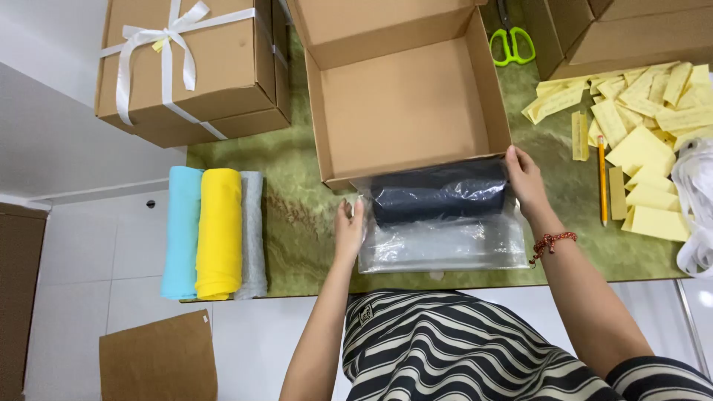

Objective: Pack an item into a cardboard box and tie a decorative ribbon around it

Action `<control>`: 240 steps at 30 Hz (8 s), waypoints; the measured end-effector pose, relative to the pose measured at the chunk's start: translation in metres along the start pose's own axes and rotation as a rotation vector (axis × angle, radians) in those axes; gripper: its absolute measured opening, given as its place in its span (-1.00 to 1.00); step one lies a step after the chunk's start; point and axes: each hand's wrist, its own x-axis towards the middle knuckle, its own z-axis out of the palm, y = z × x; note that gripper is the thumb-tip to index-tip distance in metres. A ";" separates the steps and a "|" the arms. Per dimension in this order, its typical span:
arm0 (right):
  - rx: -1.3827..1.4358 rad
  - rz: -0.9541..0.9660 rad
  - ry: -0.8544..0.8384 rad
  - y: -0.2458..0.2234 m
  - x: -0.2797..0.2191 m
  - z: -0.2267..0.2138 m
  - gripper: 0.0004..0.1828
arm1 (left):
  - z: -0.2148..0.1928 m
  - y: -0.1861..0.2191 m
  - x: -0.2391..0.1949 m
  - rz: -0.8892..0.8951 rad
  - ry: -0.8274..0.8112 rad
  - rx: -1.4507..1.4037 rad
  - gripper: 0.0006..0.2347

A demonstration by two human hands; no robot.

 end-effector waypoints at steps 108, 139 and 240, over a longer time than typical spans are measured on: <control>0.094 -0.156 -0.117 -0.171 0.112 0.067 -0.56 | -0.032 0.172 0.174 0.073 -0.087 0.031 -0.13; -0.180 -0.520 0.047 -0.250 0.303 0.040 -0.37 | -0.034 0.110 0.142 0.718 0.305 0.567 -0.74; 0.132 0.081 -0.435 -0.231 -0.005 -0.090 -0.25 | -0.121 0.259 -0.002 0.155 0.046 0.205 -0.74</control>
